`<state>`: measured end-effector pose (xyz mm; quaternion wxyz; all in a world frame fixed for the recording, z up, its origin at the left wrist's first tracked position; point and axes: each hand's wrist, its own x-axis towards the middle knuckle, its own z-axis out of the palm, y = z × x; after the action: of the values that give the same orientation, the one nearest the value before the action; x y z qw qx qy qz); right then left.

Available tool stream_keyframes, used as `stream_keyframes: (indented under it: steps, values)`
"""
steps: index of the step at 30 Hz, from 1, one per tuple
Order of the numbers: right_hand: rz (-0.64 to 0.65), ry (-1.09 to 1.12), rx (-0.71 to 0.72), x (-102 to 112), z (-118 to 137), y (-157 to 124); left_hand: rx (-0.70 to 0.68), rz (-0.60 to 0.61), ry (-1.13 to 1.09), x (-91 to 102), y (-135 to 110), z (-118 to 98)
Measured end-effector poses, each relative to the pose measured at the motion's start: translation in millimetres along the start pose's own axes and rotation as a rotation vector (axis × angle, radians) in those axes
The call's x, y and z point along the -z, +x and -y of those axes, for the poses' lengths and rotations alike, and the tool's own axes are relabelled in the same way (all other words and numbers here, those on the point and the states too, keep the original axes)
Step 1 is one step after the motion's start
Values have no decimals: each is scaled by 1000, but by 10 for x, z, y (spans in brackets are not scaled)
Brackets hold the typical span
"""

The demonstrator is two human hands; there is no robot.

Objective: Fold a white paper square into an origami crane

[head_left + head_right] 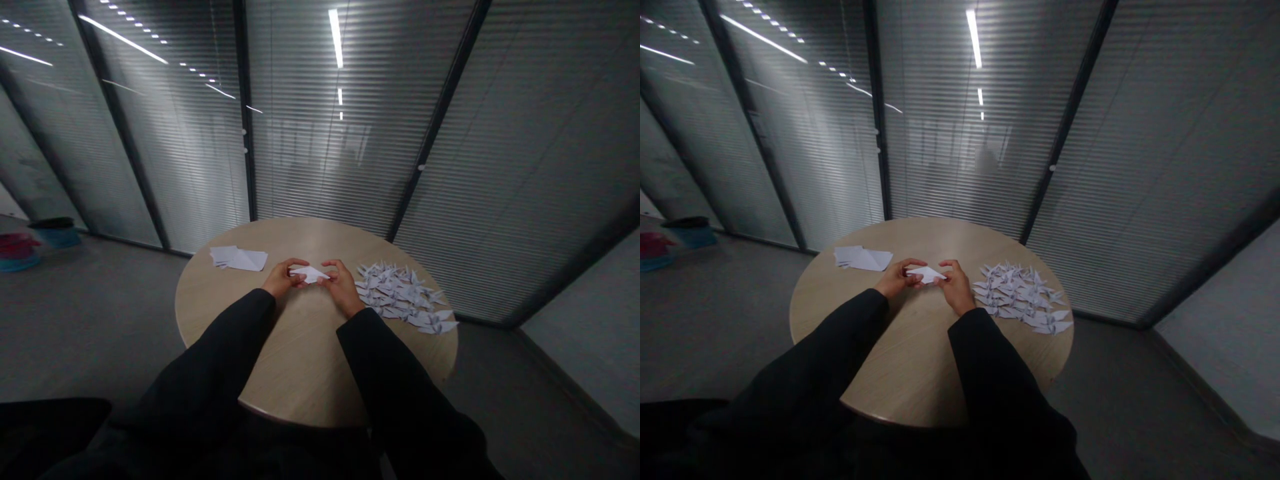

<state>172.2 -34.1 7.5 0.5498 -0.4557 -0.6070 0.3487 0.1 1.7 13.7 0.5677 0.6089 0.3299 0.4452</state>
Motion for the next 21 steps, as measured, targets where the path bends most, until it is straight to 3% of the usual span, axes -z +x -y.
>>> stream_keyframes:
  steps: [9,21]
  values:
    - [6,-39,2,58,-21,14,45,110,-98,42,5,23]
    - [-33,-112,43,88,-83,48,-33,152,-76,28,-14,3]
